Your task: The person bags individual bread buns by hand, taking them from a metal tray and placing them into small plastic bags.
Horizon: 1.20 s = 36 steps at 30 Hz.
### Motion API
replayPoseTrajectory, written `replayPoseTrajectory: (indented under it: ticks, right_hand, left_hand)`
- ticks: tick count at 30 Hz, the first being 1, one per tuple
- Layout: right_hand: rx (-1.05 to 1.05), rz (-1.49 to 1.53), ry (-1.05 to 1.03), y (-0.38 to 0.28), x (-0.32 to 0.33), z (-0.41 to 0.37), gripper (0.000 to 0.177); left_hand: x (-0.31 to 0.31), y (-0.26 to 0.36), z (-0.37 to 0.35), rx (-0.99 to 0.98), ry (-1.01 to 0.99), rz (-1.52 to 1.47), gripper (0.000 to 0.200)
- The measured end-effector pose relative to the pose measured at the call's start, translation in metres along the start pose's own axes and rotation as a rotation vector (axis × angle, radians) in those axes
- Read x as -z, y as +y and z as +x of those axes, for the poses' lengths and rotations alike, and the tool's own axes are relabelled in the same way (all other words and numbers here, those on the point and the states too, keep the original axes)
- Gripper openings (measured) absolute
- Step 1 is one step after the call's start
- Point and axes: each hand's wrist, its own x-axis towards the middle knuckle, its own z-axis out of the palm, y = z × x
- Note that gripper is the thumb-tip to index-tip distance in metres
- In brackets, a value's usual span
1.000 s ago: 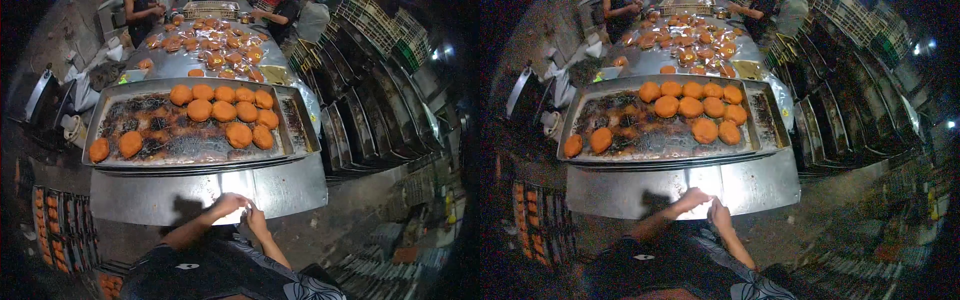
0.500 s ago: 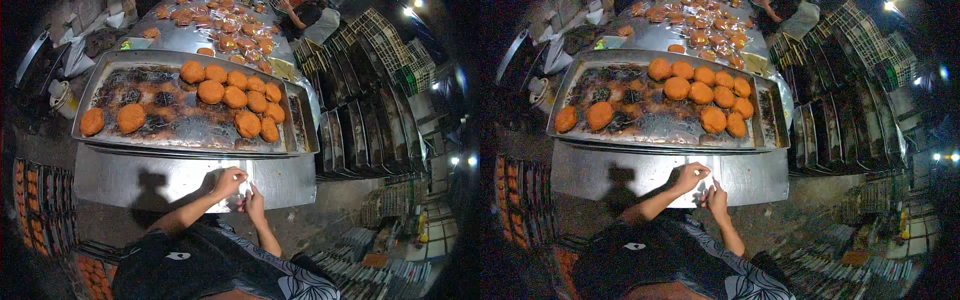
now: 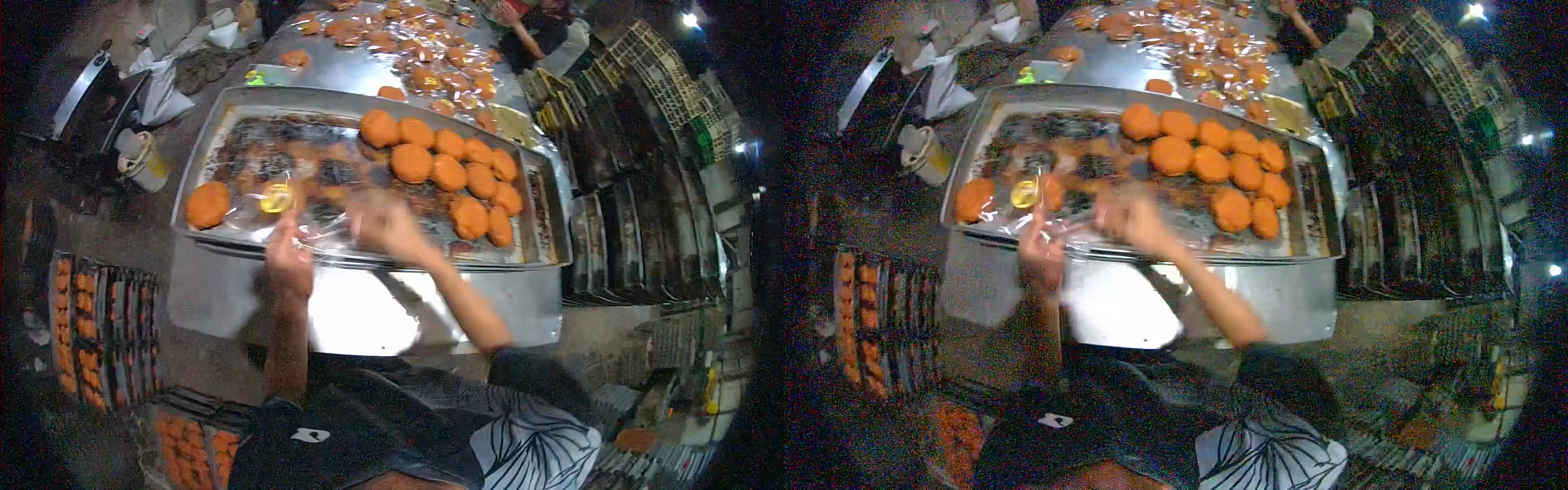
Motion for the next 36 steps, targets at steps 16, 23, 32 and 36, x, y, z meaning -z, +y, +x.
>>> replayPoseTrajectory:
  ticks: [16,23,32,36]
  right_hand:
    - [0.314,-0.399,0.556,-0.052,-0.034,-0.014,0.058]
    - [0.227,-0.492,0.574,-0.049,-0.038,-0.093,0.055]
    - [-0.092,-0.159,0.967,-0.045,0.006,-0.165,0.08]
    - [-0.104,-0.312,0.783,0.009,0.055,-0.181,0.022]
  left_hand:
    - [0.056,0.038,0.027,-0.044,0.028,-1.246,0.046]
    - [-0.055,0.056,-0.039,0.418,-0.339,-1.031,0.062]
    - [-0.124,0.032,-0.101,0.712,-0.337,-0.852,0.062]
    - [-0.151,0.023,-0.153,0.528,-0.645,-0.09,0.039]
